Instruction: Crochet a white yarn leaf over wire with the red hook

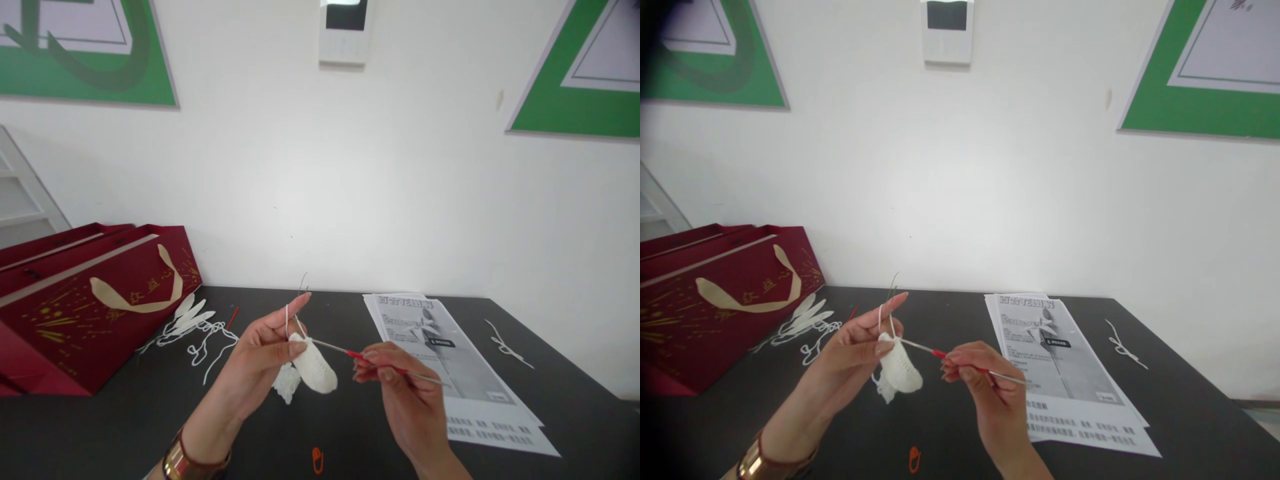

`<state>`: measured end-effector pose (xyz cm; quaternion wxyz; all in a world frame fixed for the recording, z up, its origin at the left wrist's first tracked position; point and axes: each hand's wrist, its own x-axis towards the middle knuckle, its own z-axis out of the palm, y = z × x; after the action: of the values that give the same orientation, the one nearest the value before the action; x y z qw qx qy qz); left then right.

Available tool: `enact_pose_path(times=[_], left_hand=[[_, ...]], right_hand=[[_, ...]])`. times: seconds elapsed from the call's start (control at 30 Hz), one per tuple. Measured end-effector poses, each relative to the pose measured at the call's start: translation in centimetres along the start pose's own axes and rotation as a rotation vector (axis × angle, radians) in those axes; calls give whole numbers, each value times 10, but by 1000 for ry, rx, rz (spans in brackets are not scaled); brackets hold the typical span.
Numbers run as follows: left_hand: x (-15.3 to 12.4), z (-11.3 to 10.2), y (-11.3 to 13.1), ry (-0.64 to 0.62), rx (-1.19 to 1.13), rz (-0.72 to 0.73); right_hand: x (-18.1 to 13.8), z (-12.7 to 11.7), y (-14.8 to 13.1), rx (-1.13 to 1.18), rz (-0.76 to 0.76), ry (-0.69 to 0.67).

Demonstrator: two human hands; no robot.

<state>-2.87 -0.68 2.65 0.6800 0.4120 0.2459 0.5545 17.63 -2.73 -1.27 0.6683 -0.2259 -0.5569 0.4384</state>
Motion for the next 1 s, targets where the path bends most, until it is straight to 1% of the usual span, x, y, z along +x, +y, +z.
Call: enact_pose_path(times=[0.13,0.23,0.43,0.67,0.87,0.93,1.0], left_hand=[[-1,-2,4,-23,9,-54],[-1,-3,4,-28,19,-81],[0,-7,4,-71,29,-113],[0,-10,3,-132,56,-147],[-2,-9,2,-155,80,-169],[-3,-10,2,-168,91,-177],[-4,-10,2,-173,122,-160]], right_hand=[[1,-5,-7,-78,-33,-83],[4,-4,-15,-124,-37,-102],[6,0,-22,-81,20,-44],[6,0,-27,-65,71,-27],[11,-7,-25,35,107,-71],[11,-9,-22,98,142,-58],[12,-9,-18,172,210,-25]])
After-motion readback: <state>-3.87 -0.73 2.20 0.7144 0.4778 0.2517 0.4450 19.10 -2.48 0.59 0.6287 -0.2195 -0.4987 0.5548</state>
